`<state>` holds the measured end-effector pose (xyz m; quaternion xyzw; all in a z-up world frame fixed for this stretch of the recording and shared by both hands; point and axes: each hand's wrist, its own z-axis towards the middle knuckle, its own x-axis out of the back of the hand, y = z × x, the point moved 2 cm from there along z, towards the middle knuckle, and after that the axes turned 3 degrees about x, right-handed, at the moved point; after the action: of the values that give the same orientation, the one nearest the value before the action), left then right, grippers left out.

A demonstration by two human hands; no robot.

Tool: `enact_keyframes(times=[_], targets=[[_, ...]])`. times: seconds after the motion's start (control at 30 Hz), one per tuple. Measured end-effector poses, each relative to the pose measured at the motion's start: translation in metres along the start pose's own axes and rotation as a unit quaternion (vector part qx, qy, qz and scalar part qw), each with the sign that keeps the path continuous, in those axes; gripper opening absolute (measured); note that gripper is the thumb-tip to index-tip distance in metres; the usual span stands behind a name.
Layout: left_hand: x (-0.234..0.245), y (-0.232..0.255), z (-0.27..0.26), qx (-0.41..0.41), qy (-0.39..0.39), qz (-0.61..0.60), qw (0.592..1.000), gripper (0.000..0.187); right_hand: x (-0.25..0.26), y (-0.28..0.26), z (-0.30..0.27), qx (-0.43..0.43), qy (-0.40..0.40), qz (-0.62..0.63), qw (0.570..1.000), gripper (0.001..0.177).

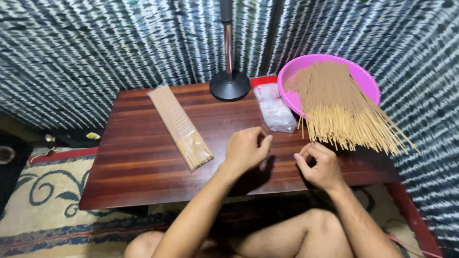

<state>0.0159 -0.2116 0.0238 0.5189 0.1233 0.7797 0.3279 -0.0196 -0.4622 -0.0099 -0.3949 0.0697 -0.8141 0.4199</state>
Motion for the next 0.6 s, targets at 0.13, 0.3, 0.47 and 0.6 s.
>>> enact_keyframes(times=[0.13,0.3,0.47,0.6], targets=[[-0.018,0.046,0.039,0.115,-0.141,-0.072,0.981,0.037,0.003,-0.013,0.004,0.002,0.01,-0.007,1.0,0.026],[-0.056,0.049,0.064,0.174,-0.177,-0.118,0.961,0.04,0.006,-0.021,0.005,-0.01,0.01,0.001,1.0,0.021],[-0.057,0.049,0.068,0.167,-0.188,-0.116,0.961,0.032,0.009,-0.023,0.008,-0.011,0.01,-0.001,1.0,0.019],[-0.025,0.051,0.053,0.177,-0.184,-0.123,0.959,0.027,0.008,-0.024,0.007,-0.014,0.004,0.0,1.0,0.016]])
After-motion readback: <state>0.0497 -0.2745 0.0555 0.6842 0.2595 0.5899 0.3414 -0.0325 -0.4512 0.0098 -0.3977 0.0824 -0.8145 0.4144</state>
